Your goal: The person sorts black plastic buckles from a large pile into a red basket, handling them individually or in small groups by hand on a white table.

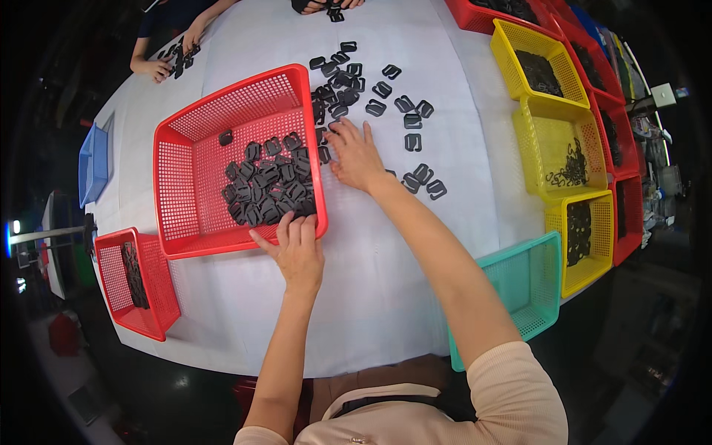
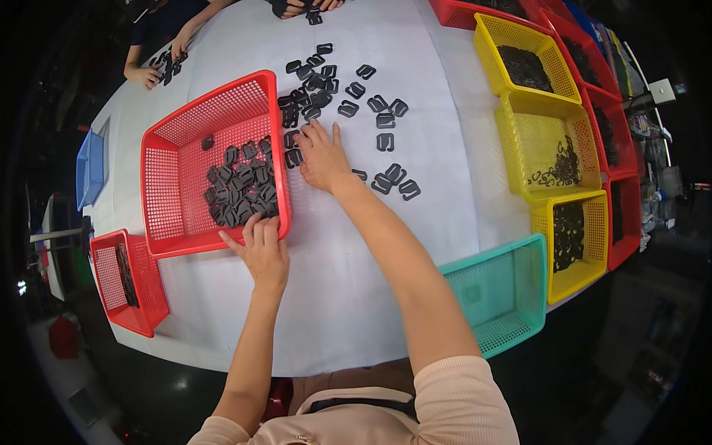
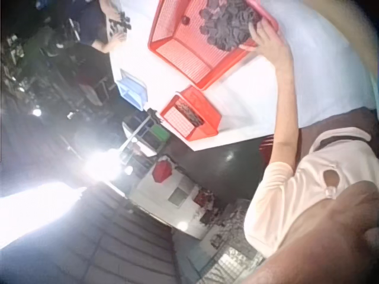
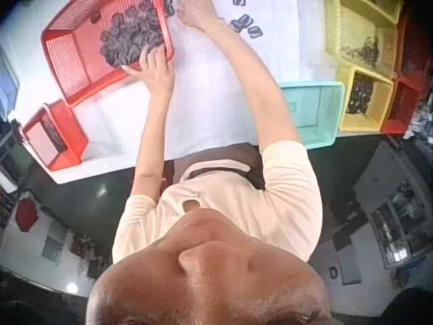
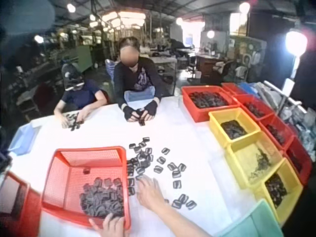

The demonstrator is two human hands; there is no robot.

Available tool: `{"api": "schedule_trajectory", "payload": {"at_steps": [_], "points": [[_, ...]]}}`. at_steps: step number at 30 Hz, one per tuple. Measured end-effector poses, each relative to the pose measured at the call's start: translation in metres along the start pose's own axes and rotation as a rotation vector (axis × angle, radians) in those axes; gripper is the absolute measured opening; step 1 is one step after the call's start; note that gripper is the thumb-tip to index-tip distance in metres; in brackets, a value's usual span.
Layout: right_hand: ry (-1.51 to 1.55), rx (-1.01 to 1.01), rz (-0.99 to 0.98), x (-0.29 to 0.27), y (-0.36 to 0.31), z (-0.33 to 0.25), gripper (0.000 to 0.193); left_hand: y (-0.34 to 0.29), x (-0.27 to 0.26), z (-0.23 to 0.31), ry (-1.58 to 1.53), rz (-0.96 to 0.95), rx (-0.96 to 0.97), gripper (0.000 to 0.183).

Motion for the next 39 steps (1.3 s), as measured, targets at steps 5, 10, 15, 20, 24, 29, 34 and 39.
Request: {"api": "schedule_trajectory", "payload": {"at_steps": [5, 10, 15, 20, 24, 29, 34, 39], "points": [[0.014, -0.142, -0.048, 0.034, 0.031, -0.013, 0.069, -0.009, -0.012, -0.036, 0.126, 0.092, 0.021, 0.018], [-0.092, -0.126, -0.007, 0.048, 0.092, 0.000, 0.065, -0.009, -0.016, -0.040, 0.068, 0.107, 0.018, 0.015], [-0.047, -0.242, -0.036, 0.052, 0.095, 0.027, 0.053, -0.009, -0.017, -0.038, 0.002, 0.088, -0.031, 0.023], [0.008, -0.311, 0.017, 0.022, 0.016, 0.045, 0.039, -0.014, -0.011, -0.010, -0.227, 0.275, 0.046, 0.035], [0.068, -0.360, -0.125, -0.020, -0.031, 0.047, 0.037, -0.032, 0.028, 0.017, -0.560, 0.079, 0.348, 0.040], [0.096, -0.072, 0.114, -0.012, 0.033, 0.119, 0.040, 0.018, 0.089, 0.004, -0.647, 0.019, -0.013, 0.042], [-0.094, 0.180, 0.124, 0.048, 0.124, 0.165, 0.064, 0.022, 0.103, -0.008, -0.574, -0.001, -0.120, 0.041], [-0.145, 0.102, -0.095, 0.057, 0.192, 0.114, 0.068, 0.025, 0.100, -0.008, -0.573, 0.007, -0.102, 0.038]]}}
Point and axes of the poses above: each hand's wrist, its own y-axis towards the middle knuckle, its own x-axis out of the palm, z = x × y, the point moved 2 cm from there along y, towards the middle knuckle, and after that the axes turned 15 degrees about -y, right-handed, at the moved point
